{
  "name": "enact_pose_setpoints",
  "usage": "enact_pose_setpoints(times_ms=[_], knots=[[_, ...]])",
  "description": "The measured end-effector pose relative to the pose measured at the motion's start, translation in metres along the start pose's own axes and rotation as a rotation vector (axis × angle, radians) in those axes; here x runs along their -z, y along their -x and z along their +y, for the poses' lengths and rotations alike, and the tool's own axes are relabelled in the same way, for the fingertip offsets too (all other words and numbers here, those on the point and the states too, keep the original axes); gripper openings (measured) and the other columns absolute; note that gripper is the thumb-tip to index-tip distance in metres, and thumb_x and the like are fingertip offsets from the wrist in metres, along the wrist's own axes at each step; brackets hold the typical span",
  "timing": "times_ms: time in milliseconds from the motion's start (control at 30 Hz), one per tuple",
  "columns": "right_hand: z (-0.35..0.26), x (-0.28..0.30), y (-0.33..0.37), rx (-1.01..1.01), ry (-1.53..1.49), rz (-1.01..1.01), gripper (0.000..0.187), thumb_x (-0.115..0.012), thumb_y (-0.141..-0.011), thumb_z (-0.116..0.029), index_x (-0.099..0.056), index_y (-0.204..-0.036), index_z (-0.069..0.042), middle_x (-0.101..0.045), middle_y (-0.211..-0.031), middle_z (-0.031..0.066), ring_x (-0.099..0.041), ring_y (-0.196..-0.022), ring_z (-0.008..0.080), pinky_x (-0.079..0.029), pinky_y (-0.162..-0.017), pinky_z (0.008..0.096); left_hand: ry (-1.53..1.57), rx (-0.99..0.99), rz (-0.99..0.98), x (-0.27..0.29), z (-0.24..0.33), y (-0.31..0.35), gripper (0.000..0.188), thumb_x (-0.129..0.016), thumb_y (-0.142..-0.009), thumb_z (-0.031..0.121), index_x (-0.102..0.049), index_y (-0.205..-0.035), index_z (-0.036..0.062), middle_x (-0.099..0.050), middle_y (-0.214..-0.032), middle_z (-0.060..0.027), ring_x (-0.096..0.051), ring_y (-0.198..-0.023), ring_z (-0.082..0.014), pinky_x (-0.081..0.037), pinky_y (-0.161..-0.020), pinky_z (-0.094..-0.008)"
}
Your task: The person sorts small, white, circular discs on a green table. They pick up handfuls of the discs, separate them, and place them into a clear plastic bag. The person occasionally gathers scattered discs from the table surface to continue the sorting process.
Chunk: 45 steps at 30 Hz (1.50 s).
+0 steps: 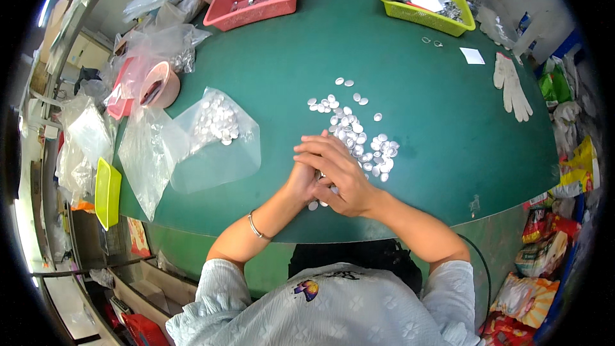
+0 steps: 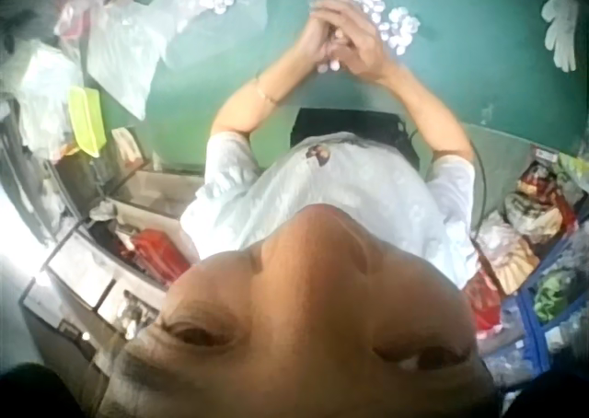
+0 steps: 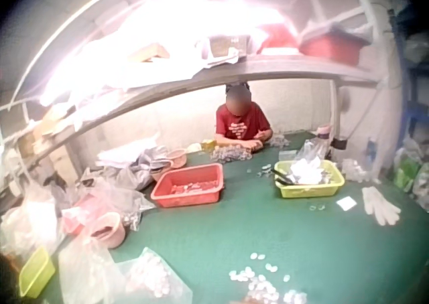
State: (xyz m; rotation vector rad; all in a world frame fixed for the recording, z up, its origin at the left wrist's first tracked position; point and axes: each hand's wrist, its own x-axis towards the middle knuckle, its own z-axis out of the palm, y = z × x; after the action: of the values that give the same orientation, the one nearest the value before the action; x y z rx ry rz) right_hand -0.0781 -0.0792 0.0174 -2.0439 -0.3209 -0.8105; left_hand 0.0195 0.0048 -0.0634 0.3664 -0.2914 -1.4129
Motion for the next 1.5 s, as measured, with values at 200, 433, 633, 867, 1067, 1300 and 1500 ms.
enact_pose_setpoints(times_ms=[200,433,633,867,1067,1300,1500], knots=[[-0.004,0.000,-0.001,0.012,-0.113,0.117,0.039,-0.052,-0.087,-0.030,-0.057,-0.103,0.005,-0.056,-0.109,0.0196,-0.052,-0.105,0.0364,-0.039,-0.093,0.0452,0.238,0.204,0.338,0.101,-0.018,-0.011,0.032,-0.033,-0.096,0.032,-0.045,-0.114,0.0087,-0.055,-0.100,-0.0044,-0.058,-0.088,-0.0190,-0.051,-0.070,-0.0316],[-0.004,0.001,-0.002,-0.042,0.092,0.107,0.033,-0.064,-0.070,-0.012,-0.058,-0.102,-0.002,-0.054,-0.111,0.0139,-0.050,-0.106,0.0348,-0.040,-0.094,0.0466,0.141,0.104,0.395,0.019,-0.001,-0.003,0.031,-0.034,-0.097,0.031,-0.047,-0.114,0.0094,-0.054,-0.106,-0.0051,-0.055,-0.096,-0.0187,-0.049,-0.078,-0.0332],[-0.008,-0.002,-0.004,-0.050,0.321,-0.013,0.036,-0.069,-0.068,-0.021,-0.060,-0.099,-0.005,-0.051,-0.115,0.0127,-0.045,-0.114,0.0337,-0.034,-0.097,0.0491,0.086,-0.022,0.351,-0.050,0.014,0.009,0.030,-0.035,-0.097,0.031,-0.048,-0.113,0.0100,-0.053,-0.110,-0.0057,-0.053,-0.103,-0.0185,-0.048,-0.084,-0.0345],[0.001,0.000,-0.003,-0.109,0.480,0.069,0.029,-0.068,-0.070,-0.021,-0.063,-0.094,-0.006,-0.053,-0.111,0.0101,-0.044,-0.115,0.0306,-0.029,-0.099,0.0498,0.340,-0.001,0.180,-0.045,0.006,0.012,0.028,-0.038,-0.096,0.028,-0.049,-0.116,0.0112,-0.052,-0.117,-0.0069,-0.052,-0.108,-0.0206,-0.044,-0.092,-0.0364],[0.003,0.002,0.000,-0.108,0.503,0.081,0.028,-0.068,-0.070,-0.023,-0.063,-0.093,-0.007,-0.054,-0.109,0.0096,-0.045,-0.114,0.0292,-0.028,-0.099,0.0501,0.363,0.020,0.210,-0.041,0.005,0.011,0.030,-0.039,-0.096,0.030,-0.048,-0.118,0.0118,-0.051,-0.119,-0.0070,-0.050,-0.111,-0.0211,-0.042,-0.096,-0.0370],[-0.004,-0.001,-0.001,-0.062,0.464,0.020,0.029,-0.065,-0.075,-0.027,-0.062,-0.094,-0.007,-0.053,-0.108,0.0102,-0.046,-0.112,0.0297,-0.027,-0.099,0.0517,0.203,-0.088,0.285,-0.054,0.006,0.010,0.034,-0.036,-0.096,0.032,-0.046,-0.120,0.0105,-0.047,-0.123,-0.0087,-0.048,-0.115,-0.0238,-0.040,-0.098,-0.0394],[0.008,0.008,-0.004,-0.111,0.490,0.145,0.027,-0.067,-0.071,-0.018,-0.062,-0.095,-0.006,-0.053,-0.107,0.0094,-0.047,-0.110,0.0297,-0.028,-0.098,0.0490,0.267,-0.075,0.295,-0.054,0.007,0.008,0.036,-0.035,-0.096,0.029,-0.040,-0.126,0.0084,-0.042,-0.128,-0.0125,-0.043,-0.120,-0.0263,-0.037,-0.101,-0.0431]])
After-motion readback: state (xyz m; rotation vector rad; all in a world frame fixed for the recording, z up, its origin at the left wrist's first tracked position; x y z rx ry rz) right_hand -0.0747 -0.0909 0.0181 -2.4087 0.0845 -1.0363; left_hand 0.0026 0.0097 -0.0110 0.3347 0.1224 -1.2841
